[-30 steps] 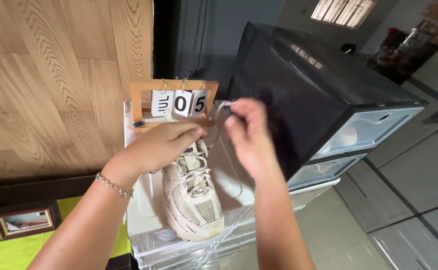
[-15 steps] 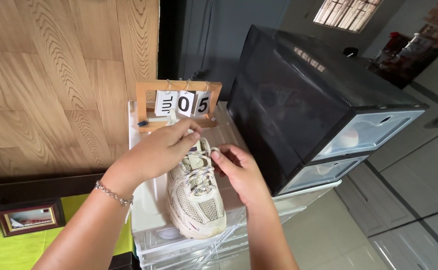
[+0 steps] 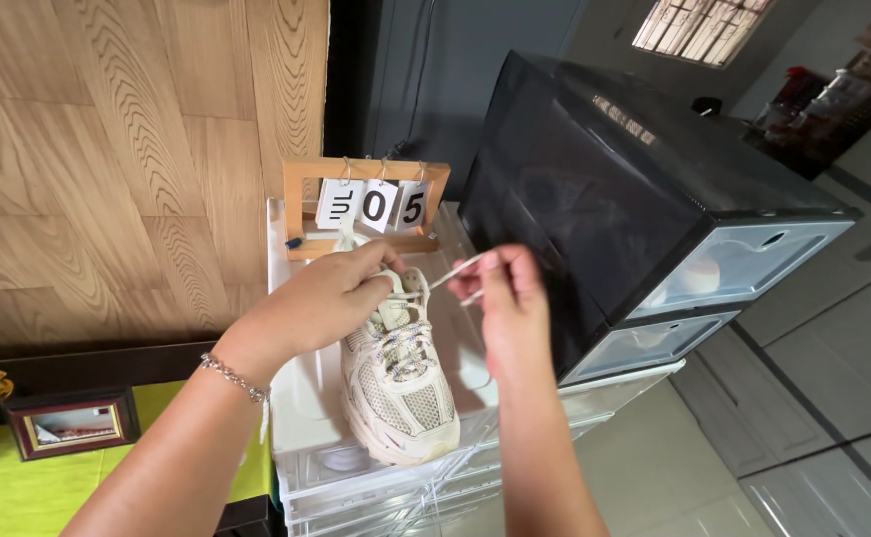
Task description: The recorder is lacing and unlacing a beige sneaker on top of a storage unit.
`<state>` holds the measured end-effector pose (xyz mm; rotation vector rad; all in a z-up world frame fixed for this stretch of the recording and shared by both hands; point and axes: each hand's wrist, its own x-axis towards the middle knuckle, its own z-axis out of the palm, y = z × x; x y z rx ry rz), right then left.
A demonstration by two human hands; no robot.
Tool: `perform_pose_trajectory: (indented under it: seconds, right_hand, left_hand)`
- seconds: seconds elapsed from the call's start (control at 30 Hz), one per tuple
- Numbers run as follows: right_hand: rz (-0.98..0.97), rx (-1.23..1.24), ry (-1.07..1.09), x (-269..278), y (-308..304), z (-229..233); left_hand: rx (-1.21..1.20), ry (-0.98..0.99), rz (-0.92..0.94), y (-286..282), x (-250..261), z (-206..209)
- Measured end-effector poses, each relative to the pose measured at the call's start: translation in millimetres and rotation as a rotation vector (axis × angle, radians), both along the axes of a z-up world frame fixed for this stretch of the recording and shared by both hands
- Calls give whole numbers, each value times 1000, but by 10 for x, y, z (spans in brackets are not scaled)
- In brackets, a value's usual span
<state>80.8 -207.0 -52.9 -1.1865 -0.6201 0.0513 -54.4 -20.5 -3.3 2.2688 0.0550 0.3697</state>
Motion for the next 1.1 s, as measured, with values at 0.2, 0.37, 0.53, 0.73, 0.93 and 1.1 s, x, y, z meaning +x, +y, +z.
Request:
perform_pose_trajectory:
  seconds: [0.2,0.37,0.53,0.73,0.93,1.1]
  right_hand:
    - [-69,222,-11,53,-50,412]
    - [-74,350,-145,18,-65,568]
    - [-127,380,-287,-82,-55,658]
    - [-84,292,-292,84,3,525]
    - [-44,-402,-257,59,32,367]
    - [-140,-332,-631,-80,154,433]
  left_hand:
    - [-17,81,33,-16,-26,56]
    - [-25,54,42,41,-33,27]
    - [-15,64,39,36,-45,34]
    - [0,40,11,29,-32,22]
    - [-20,25,-1,-116,-114,155]
    - [174,-338,100,-59,-129,2]
